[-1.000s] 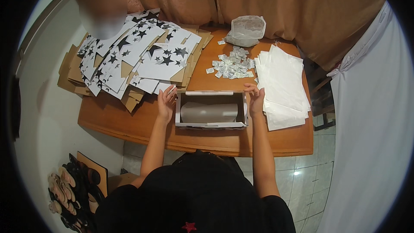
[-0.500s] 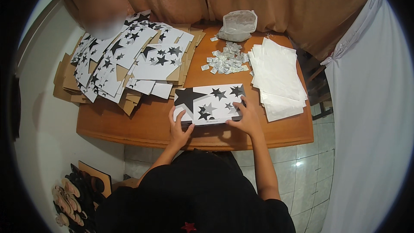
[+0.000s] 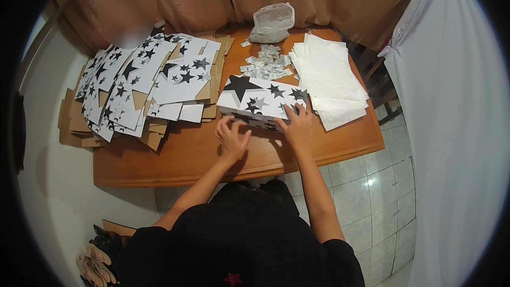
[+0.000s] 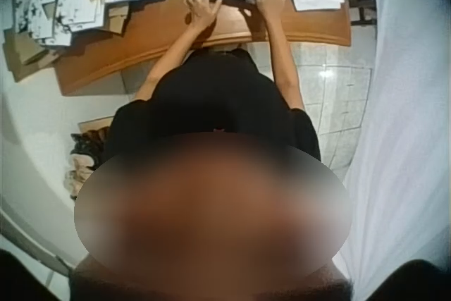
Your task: Folding cardboard shoe boxes and organizing them on a shelf.
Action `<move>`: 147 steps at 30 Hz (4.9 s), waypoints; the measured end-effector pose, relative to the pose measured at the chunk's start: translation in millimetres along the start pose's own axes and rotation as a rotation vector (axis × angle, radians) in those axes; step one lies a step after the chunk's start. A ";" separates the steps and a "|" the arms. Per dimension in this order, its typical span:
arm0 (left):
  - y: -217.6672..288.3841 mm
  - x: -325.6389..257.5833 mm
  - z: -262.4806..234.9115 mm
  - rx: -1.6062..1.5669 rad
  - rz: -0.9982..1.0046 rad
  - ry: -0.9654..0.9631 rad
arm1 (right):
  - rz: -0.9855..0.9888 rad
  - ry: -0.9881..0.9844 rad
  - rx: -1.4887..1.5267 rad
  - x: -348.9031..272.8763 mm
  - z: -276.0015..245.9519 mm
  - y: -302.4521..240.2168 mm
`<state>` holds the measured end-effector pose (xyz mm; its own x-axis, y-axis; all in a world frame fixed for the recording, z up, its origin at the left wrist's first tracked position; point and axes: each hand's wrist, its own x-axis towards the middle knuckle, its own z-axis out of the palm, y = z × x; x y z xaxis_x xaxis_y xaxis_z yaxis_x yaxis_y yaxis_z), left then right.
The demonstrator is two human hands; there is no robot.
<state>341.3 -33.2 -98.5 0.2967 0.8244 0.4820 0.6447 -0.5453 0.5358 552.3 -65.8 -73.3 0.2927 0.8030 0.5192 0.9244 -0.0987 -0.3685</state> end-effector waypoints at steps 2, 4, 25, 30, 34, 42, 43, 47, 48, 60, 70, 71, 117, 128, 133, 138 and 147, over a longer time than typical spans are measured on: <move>6.7 0.7 5.1 0.020 0.027 -0.026 | -0.003 0.050 -0.006 2.9 3.9 -2.4; 5.6 4.6 11.0 0.031 0.036 -0.095 | 0.012 0.061 -0.028 4.9 6.6 -2.1; -17.5 34.7 47.6 -0.013 0.113 -0.126 | 0.012 0.160 -0.039 14.7 21.9 17.8; -23.8 24.9 49.7 0.033 0.121 -0.109 | 0.054 0.157 0.066 7.8 32.0 23.5; -28.0 27.7 48.9 0.058 0.176 -0.077 | 0.052 0.168 0.060 7.6 31.8 20.4; -32.6 32.0 52.4 0.062 0.209 -0.120 | 0.054 0.223 0.073 8.5 36.2 21.7; -32.7 31.5 53.2 0.064 0.209 -0.122 | 0.055 0.223 0.074 8.8 36.0 21.6; -35.5 30.8 60.3 0.053 0.214 -0.081 | 0.040 0.223 0.087 9.1 34.6 21.4; -37.0 31.9 62.2 0.046 0.228 -0.057 | 0.042 0.210 0.096 8.9 34.3 21.2; -51.3 75.6 49.4 0.114 0.339 -0.003 | -0.126 0.157 0.025 -3.9 43.6 45.0; -45.6 69.5 64.3 0.015 0.243 0.088 | -0.172 0.075 -0.009 3.5 32.3 47.5; -44.8 67.6 64.0 0.021 0.226 0.095 | -0.098 0.041 -0.025 6.3 26.5 37.7; -25.6 76.4 67.6 0.052 0.141 -0.024 | -0.172 0.070 -0.007 20.4 55.6 -9.1; 6.3 66.0 36.6 0.059 -0.105 -0.114 | 0.137 -0.221 -0.149 93.7 37.7 69.0; 10.9 7.7 45.6 -0.106 -0.390 -0.017 | 0.218 -0.414 -0.276 84.8 8.2 54.5; 31.4 -34.3 36.7 -0.260 -0.825 -0.441 | 0.324 -0.632 -0.092 45.0 -19.9 48.9; 65.4 -98.4 57.0 -0.930 -0.795 -0.141 | 0.041 -0.656 0.854 -59.0 13.0 91.6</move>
<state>394.5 -141.4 -150.5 0.1618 0.9541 -0.2521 -0.0490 0.2629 0.9636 616.5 -114.6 -147.6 -0.1037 0.9919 0.0736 0.3658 0.1068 -0.9245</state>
